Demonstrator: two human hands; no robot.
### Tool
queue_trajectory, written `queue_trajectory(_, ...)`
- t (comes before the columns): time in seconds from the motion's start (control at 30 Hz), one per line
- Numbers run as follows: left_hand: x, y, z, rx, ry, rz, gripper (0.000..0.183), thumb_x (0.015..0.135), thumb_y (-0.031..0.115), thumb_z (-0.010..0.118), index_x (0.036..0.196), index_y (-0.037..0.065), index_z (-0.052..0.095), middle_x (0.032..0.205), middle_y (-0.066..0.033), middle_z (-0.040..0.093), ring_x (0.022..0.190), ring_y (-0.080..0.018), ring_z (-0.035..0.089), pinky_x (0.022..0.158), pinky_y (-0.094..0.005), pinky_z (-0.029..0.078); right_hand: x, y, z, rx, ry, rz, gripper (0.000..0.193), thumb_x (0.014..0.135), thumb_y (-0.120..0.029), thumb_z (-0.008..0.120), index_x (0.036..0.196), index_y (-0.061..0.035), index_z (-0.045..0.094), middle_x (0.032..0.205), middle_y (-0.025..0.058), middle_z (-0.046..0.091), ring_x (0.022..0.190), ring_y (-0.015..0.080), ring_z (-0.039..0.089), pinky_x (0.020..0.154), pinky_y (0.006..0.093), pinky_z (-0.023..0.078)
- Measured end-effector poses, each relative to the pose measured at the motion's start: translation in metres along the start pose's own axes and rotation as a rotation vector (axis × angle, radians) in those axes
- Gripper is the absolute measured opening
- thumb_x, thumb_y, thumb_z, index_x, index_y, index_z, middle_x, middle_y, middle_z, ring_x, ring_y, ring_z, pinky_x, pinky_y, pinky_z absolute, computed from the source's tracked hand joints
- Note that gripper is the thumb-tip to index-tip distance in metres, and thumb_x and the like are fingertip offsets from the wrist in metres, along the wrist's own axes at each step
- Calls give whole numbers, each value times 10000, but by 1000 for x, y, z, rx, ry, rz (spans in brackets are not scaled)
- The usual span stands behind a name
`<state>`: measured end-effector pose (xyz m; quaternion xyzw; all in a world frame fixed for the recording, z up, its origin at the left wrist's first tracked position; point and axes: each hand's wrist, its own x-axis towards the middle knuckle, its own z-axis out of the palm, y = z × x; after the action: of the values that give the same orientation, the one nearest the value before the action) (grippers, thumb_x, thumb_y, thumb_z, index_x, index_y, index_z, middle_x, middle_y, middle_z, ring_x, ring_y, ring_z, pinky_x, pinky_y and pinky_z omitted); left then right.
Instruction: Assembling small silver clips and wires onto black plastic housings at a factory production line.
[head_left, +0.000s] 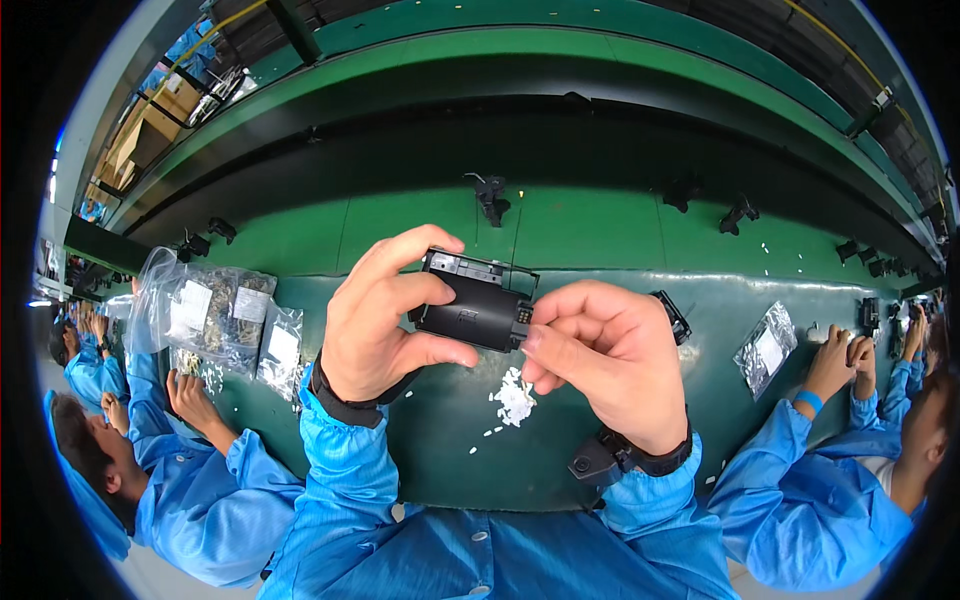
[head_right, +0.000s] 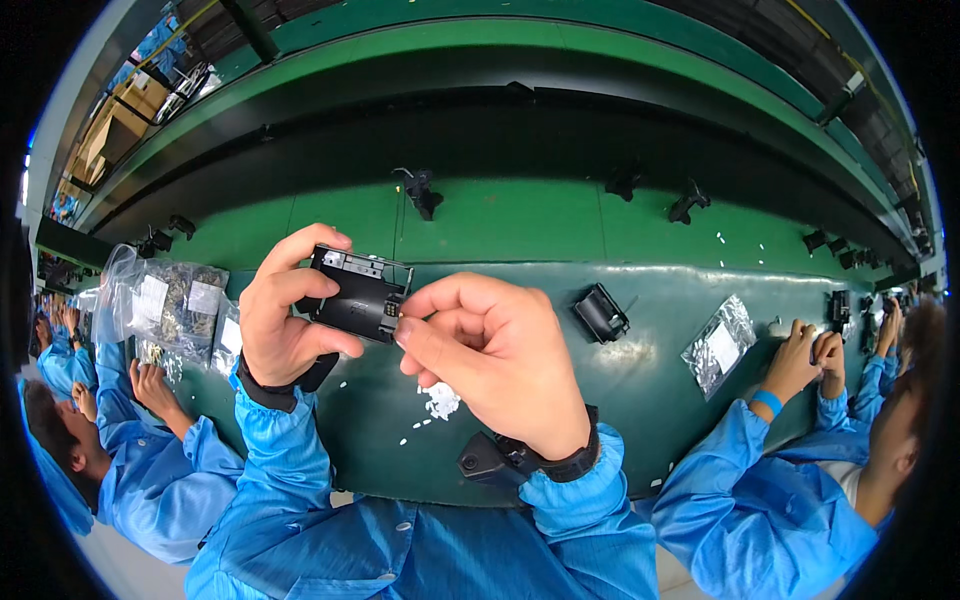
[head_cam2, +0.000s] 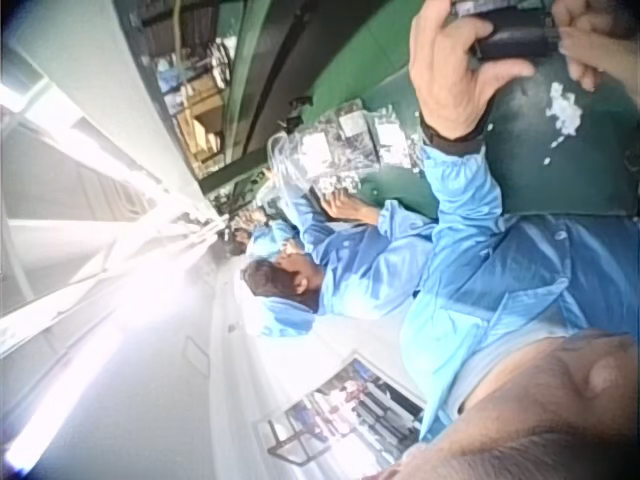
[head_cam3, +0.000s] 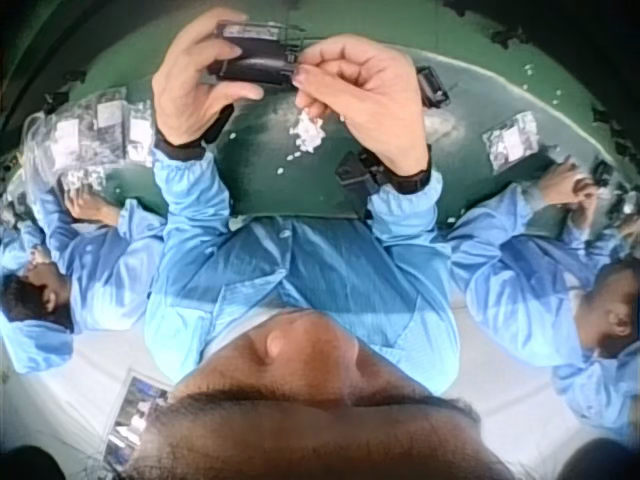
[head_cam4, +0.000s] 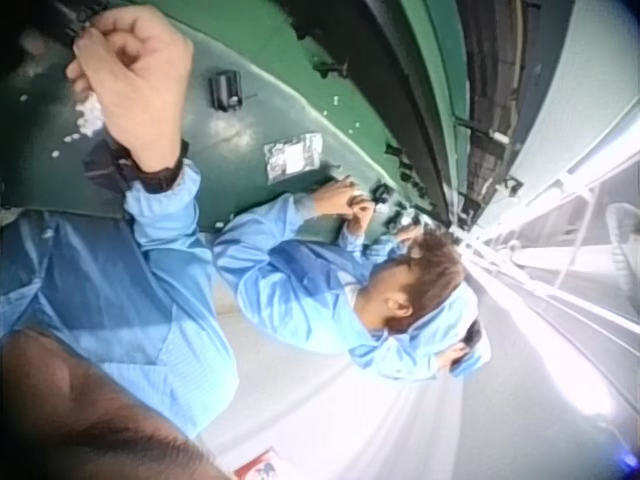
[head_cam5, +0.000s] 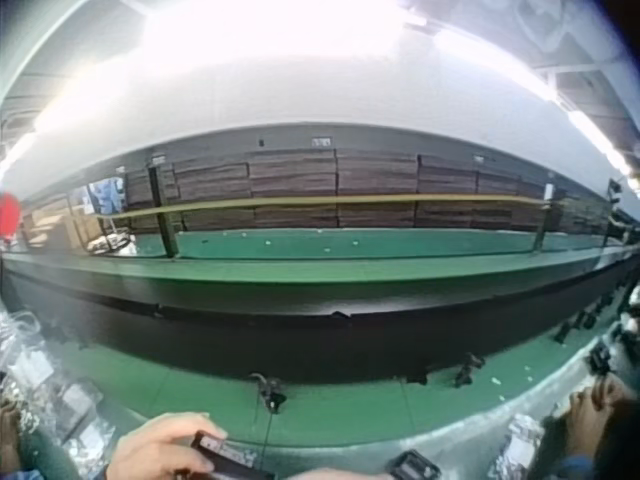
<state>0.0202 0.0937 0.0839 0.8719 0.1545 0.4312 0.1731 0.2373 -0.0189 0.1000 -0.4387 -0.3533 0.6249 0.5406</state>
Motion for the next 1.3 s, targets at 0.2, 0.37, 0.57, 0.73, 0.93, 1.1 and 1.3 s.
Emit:
queue_trajectory(0.2,-7,-4,3,-84,-3,-108,685,653,496,871,1074,22,611,1151,-208,686,1017,-384,691,936,-463,544,0,11,7,-185,104,-251,110,926,-22,719,1016,33,687,819,86,738,722,98,700,627,240,540)
queue_trajectory(0.37,-8,-7,1,-63,-51,-112,718,677,553,845,1117,31,622,1109,-184,705,1050,-379,698,1052,-529,475,1,8,8,-384,179,-461,120,884,10,738,997,35,708,855,105,733,704,114,705,614,246,546)
queue_trajectory(0.57,-6,-5,-2,-34,-126,-123,724,724,607,797,1130,28,646,1092,-145,716,1056,-364,702,1085,-555,446,-1,-2,9,-624,249,-626,132,809,36,772,933,4,743,852,97,701,668,174,698,583,277,547)
queue_trajectory(0.73,-7,-3,0,-55,-152,-145,720,790,667,716,1134,37,666,1074,-125,720,1032,-348,704,1098,-567,427,4,9,11,-835,366,-843,207,717,50,797,905,-20,747,839,96,676,663,222,670,568,309,532)
queue_trajectory(0.93,-3,1,0,-63,-188,-169,797,909,760,523,1059,-6,686,985,-163,724,953,-343,723,1110,-576,413,5,7,11,-1037,417,-1037,289,635,52,812,905,-33,753,831,70,645,664,220,629,551,323,505)
queue_trajectory(1.1,-2,3,-3,-76,-207,-151,769,938,727,510,1017,-15,695,960,-160,716,918,-343,717,1105,-576,417,8,4,9,-1027,328,-1098,354,609,61,803,949,-30,774,828,61,641,685,217,617,557,322,495)
queue_trajectory(1.3,-4,1,-4,-91,-210,-147,670,891,680,586,1095,54,709,1012,-104,721,970,-327,703,1095,-561,427,5,0,10,-1059,295,-1058,377,618,78,785,981,-27,784,852,65,639,695,220,615,565,317,491)
